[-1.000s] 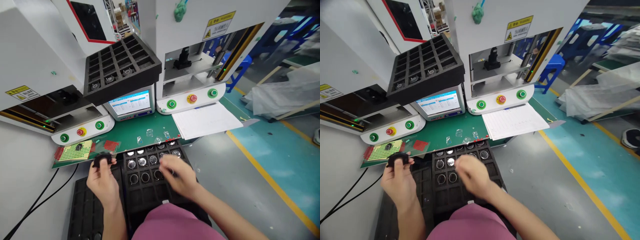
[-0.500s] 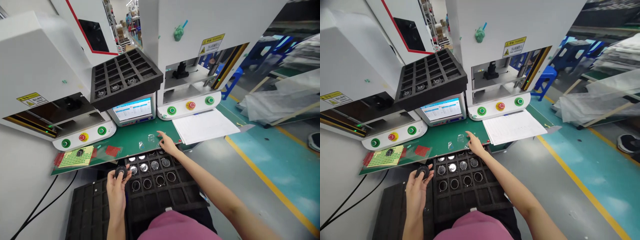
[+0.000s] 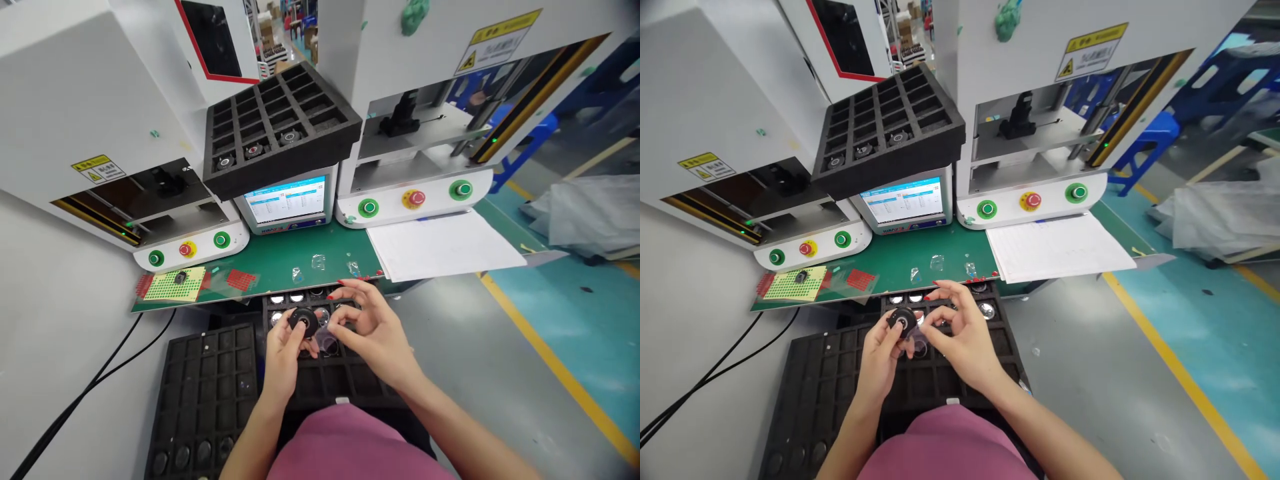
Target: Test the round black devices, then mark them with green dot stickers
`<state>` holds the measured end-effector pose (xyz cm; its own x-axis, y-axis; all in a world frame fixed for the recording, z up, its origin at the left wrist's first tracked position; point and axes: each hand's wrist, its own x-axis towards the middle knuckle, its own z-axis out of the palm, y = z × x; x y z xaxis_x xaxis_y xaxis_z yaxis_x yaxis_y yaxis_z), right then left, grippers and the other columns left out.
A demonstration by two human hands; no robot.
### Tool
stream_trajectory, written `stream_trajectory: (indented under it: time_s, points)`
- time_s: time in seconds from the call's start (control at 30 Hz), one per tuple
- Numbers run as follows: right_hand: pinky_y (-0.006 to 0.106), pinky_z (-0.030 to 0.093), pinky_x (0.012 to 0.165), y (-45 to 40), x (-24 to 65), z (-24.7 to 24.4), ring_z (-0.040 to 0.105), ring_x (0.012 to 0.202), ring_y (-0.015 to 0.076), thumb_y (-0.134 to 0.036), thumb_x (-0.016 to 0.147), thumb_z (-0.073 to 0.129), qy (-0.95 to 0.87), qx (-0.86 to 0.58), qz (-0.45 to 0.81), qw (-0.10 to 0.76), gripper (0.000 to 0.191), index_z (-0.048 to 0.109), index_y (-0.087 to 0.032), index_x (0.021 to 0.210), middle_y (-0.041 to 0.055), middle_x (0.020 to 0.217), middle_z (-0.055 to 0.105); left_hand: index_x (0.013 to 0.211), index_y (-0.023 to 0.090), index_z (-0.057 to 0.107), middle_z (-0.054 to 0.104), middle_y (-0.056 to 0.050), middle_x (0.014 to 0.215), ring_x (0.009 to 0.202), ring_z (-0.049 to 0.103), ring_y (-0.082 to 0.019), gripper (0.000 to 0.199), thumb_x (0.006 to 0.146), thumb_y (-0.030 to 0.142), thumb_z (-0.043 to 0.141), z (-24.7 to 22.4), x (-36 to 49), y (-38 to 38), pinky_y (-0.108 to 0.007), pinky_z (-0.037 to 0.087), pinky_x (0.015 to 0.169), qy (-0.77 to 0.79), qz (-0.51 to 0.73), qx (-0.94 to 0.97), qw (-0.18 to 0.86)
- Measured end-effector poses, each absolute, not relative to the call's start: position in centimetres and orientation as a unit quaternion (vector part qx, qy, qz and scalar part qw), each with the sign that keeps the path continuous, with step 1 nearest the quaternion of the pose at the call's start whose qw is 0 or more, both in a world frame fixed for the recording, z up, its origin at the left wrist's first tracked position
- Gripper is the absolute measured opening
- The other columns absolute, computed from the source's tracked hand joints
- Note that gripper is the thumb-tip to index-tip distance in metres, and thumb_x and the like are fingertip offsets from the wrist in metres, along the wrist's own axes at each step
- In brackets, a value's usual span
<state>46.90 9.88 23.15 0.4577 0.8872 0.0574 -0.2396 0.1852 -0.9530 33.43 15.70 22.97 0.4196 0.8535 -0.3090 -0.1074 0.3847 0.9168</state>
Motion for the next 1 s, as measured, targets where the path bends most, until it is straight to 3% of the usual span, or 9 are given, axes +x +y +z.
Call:
stream_trajectory:
  time_s: [0.1,0.23,0.53,0.67,0.83,0.9,1.0]
  points:
    - [0.027,0.054,0.068,10.1,46.0,23.1,0.062,0.063,0.0072,-0.016,0.069,0.074,-0.284,-0.482,0.429,0.709,0.055,0.048,-0.029,0.116,-0.0012,0.099,0.058,0.1,0.012,0.066,0.073,-0.01,0.09,0.05,0.058,-0.011,0.043,0.083,0.051,0.062,23.0,33.5,15.1,-0.024,0.049,0.049,0.405,0.329,0.463,0.717]
    - [0.026,0.054,0.066,10.3,46.0,23.0,0.063,0.062,0.0077,-0.016,0.066,0.075,-0.273,-0.477,0.449,0.704,0.059,0.046,-0.029,0.116,-0.0023,0.097,0.06,0.101,0.011,0.066,0.069,-0.005,0.069,0.051,0.059,-0.014,0.049,0.085,0.056,0.057,23.4,33.0,14.7,-0.026,0.05,0.051,0.396,0.328,0.485,0.707]
    - [0.026,0.054,0.064,10.0,45.6,23.3,0.063,0.061,0.0083,-0.019,0.067,0.074,-0.278,-0.504,0.427,0.697,0.059,0.045,-0.029,0.118,-0.0018,0.097,0.06,0.097,0.013,0.062,0.059,0.003,0.055,0.047,0.056,-0.011,0.033,0.081,0.042,0.066,24.4,33.1,14.5,-0.021,0.047,0.049,0.412,0.284,0.57,0.651]
    - [0.03,0.054,0.068,10.5,46.3,22.1,0.062,0.061,0.0091,-0.022,0.067,0.075,-0.263,-0.546,0.336,0.721,0.057,0.048,-0.028,0.117,-0.0012,0.097,0.061,0.1,0.015,0.057,0.062,0.002,0.059,0.05,0.058,-0.012,0.028,0.086,0.039,0.059,24.0,32.7,14.4,-0.021,0.049,0.053,0.417,0.275,0.612,0.613]
    - [0.032,0.052,0.074,8.6,52.1,20.1,0.062,0.069,0.012,-0.029,0.065,0.076,-0.157,-0.615,0.177,0.752,0.052,0.048,-0.025,0.109,-0.0007,0.093,0.062,0.09,0.022,0.041,0.072,-0.005,0.086,0.067,0.068,-0.013,0.017,0.094,0.038,0.045,21.9,33.0,15.3,-0.026,0.055,0.069,0.423,0.244,0.697,0.526]
    - [0.032,0.05,0.074,6.7,54.5,19.3,0.061,0.069,0.0119,-0.031,0.062,0.077,-0.116,-0.632,0.142,0.753,0.052,0.048,-0.024,0.105,-0.0007,0.091,0.062,0.091,0.021,0.042,0.072,-0.005,0.083,0.072,0.07,-0.015,0.014,0.094,0.034,0.044,19.9,34.3,15.7,-0.026,0.055,0.07,0.412,0.208,0.742,0.486]
    - [0.032,0.048,0.072,3.6,56.4,18.3,0.06,0.068,0.0123,-0.033,0.059,0.078,-0.061,-0.658,0.11,0.743,0.051,0.051,-0.023,0.101,0.0002,0.088,0.064,0.085,0.019,0.048,0.067,-0.001,0.071,0.063,0.067,-0.014,0.009,0.09,0.026,0.052,16.1,37.6,15.5,-0.023,0.052,0.059,0.375,0.147,0.797,0.451]
